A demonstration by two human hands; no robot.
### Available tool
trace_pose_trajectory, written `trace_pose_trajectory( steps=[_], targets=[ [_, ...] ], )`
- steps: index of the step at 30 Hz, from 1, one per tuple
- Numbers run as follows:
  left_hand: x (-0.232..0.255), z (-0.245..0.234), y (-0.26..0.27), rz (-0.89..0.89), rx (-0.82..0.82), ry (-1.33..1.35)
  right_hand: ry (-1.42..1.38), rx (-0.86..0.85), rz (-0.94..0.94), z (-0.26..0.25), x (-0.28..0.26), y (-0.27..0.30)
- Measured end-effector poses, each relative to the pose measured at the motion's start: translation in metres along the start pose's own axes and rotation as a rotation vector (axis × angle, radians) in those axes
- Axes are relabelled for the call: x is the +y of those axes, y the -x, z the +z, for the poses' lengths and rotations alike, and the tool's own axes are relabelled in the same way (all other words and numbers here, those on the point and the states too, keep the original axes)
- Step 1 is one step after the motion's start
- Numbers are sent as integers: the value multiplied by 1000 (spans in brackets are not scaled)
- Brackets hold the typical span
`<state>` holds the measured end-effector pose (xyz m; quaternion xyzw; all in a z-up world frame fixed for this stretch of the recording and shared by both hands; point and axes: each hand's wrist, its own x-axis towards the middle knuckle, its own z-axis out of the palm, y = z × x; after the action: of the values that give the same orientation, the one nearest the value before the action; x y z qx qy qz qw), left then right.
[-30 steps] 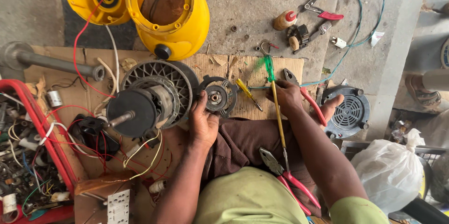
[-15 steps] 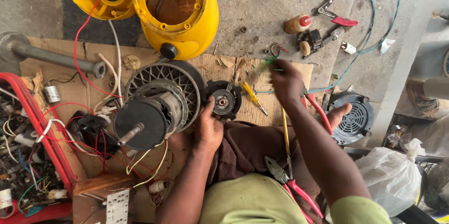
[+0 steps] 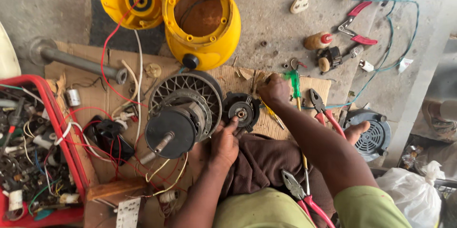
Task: The person disassembles a small electrical motor, using a screwdriver to remove screws and separate the housing. They manipulate the internal components, including the rotor and stator, and use pliers to adjust wires. The person reassembles the motor parts and continues to work on the internal mechanism.
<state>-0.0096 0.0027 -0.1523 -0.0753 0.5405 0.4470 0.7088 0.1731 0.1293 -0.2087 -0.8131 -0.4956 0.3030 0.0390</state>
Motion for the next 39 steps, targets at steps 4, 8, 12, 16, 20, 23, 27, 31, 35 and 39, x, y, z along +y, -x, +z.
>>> trace_pose_trajectory(
  steps=[4,8,12,16,20,23,27,31,35,39],
  targets=[
    [-8,-8,-1,1,49,5,-183,-55,108,-31,-6,13],
    [-8,-14,-6,-48,39,50,-770,-373,185,-88,-11,41],
    [-6,-10,-10,-73,53,119,-519,-583,13,-122,-15,91],
    [-9,-8,-8,-24,36,117,-504,-655,-62,-101,-25,126],
    [-6,-2,-10,41,33,141,-465,-530,-134,-72,-30,132],
    [-7,-2,-9,40,59,148,-361,-496,-150,-59,-29,132],
    [-4,0,-8,47,38,157,-424,-464,-112,-55,-31,130],
    [-6,-1,-9,63,9,179,-118,-351,-248,-49,-35,134],
    [-12,-9,-20,58,37,158,28,-335,-273,-34,-39,128],
    [-24,-26,-35,106,-35,113,161,-146,-427,-14,-38,116]
  ],
)
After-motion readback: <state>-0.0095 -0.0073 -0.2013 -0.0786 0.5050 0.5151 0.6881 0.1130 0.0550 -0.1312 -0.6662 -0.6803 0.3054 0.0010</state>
